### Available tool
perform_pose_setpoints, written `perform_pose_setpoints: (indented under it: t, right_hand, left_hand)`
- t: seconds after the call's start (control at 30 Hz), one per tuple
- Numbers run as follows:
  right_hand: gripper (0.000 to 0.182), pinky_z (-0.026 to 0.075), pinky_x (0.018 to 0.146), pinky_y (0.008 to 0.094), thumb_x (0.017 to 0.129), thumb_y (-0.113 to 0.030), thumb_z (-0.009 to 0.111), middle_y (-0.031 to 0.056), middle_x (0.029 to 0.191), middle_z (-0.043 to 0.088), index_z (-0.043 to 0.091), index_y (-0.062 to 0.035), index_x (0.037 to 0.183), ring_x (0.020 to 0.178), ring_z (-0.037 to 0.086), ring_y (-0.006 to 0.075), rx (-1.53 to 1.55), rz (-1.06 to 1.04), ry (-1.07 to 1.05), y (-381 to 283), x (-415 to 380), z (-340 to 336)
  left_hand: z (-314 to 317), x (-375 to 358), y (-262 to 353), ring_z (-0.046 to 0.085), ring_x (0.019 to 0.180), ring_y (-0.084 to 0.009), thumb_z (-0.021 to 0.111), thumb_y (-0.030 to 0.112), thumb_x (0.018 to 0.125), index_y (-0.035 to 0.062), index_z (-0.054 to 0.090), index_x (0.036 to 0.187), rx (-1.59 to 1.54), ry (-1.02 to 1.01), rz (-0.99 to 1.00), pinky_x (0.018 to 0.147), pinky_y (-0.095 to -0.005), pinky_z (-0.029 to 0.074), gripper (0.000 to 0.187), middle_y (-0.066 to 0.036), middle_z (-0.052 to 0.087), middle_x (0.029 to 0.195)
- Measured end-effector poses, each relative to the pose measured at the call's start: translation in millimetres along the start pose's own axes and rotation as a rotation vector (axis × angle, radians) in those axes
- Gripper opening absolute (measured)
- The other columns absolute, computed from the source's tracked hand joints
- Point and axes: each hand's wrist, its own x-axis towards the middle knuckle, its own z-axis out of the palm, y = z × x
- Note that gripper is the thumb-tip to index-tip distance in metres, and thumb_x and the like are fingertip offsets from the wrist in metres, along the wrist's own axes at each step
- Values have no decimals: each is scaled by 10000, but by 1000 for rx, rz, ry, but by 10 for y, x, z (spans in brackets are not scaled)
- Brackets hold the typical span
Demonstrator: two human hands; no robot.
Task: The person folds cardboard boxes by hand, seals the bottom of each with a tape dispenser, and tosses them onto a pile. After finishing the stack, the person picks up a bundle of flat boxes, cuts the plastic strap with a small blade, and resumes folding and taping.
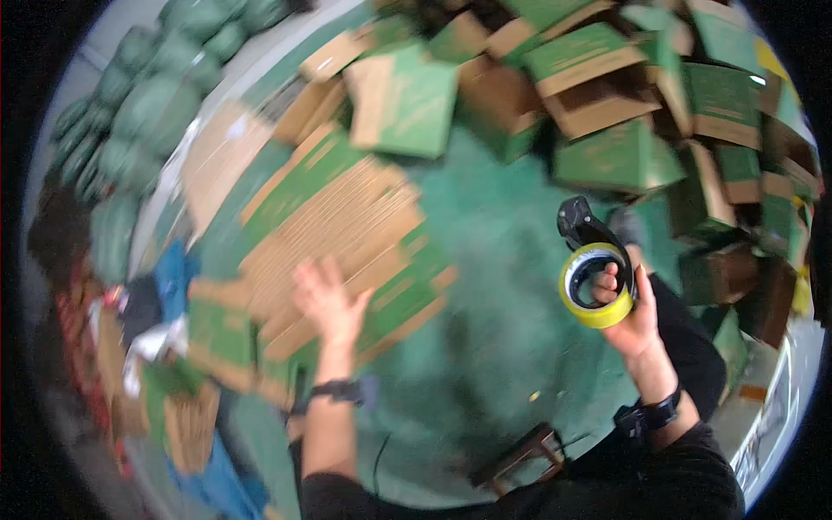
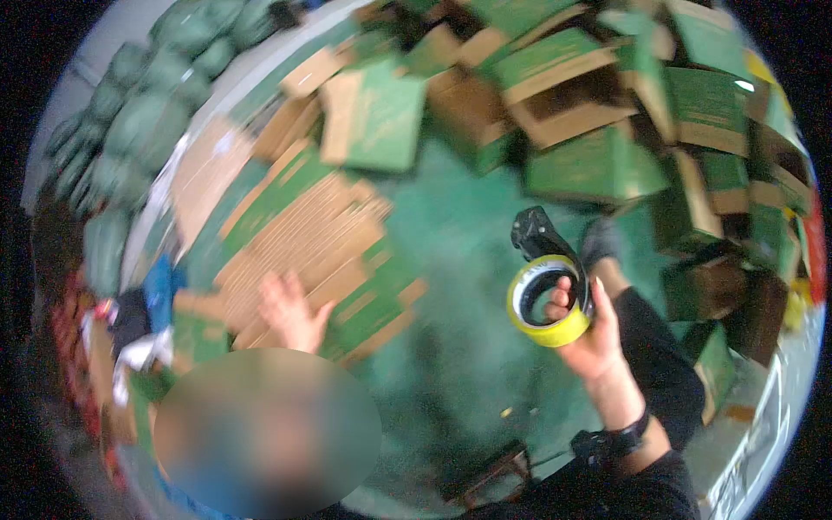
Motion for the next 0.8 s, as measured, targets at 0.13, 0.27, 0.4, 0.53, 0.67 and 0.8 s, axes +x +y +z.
perform_pose_setpoints:
  t: [0.13, 0.27, 0.4, 0.53, 0.67, 0.8]
  right_hand:
    - [363, 415, 791, 316, 809, -325, 552, 70, 850, 565, 495, -33, 1016, 812, 538, 200, -514, -112, -290, 971, 1109, 124]
    - [445, 419, 760, 338, 702, -355, 663, 118, 751, 575, 537, 16, 915, 771, 553, 264, -1507, -506, -324, 1111, 999, 315]
    - [522, 370, 794, 365, 540, -475, 711, 129, 660, 508, 497, -25, 697, 722, 518, 320, -2323, -842, -842, 1437, 1099, 68]
    - [568, 361, 828, 373, 519, -494, 723, 140, 707, 555, 555, -29, 798, 795, 534, 304, -2391, -538, -901, 1641, 1026, -465]
    - [619, 387, 846, 372, 541, -330, 785, 189, 888, 594, 539, 22, 987, 868, 540, 329, -2122, -225, -665, 1662, 1024, -534]
    - [629, 409, 827, 334, 582, -194, 783, 163, 974, 587, 483, 55, 1075, 889, 534, 223, -1891, 113, -440, 1673, 1126, -481]
  left_hand:
    - [-499, 191, -901, 342, 1168, -316, 671, 231, 633, 88, 444, 1141, 200, 63, 34, 917, -500, 293, 574, -177, 393, 1219]
    - [-360, -855, -491, 575, 745, -262, 556, 96, 652, 92, 568, 791, -71, -24, 237, 642, -375, 465, 139, -88, 567, 768]
    - [-370, -1106, 18, 569, 698, -282, 565, 82, 649, 82, 573, 799, -257, -8, 407, 585, -385, 461, 151, -90, 544, 702]
    - [-311, -1062, -60, 547, 786, -277, 627, 160, 666, 69, 579, 785, -318, -176, 326, 667, -378, 440, 158, -88, 547, 764]
    - [-749, -1187, -562, 476, 976, -290, 671, 371, 659, 50, 588, 901, -16, 260, 42, 881, -396, 336, 410, -104, 533, 1004]
    - [-324, -1428, -1215, 462, 1029, -334, 651, 371, 702, 16, 545, 981, -223, 492, -693, 877, -398, 359, 464, -160, 452, 1162]
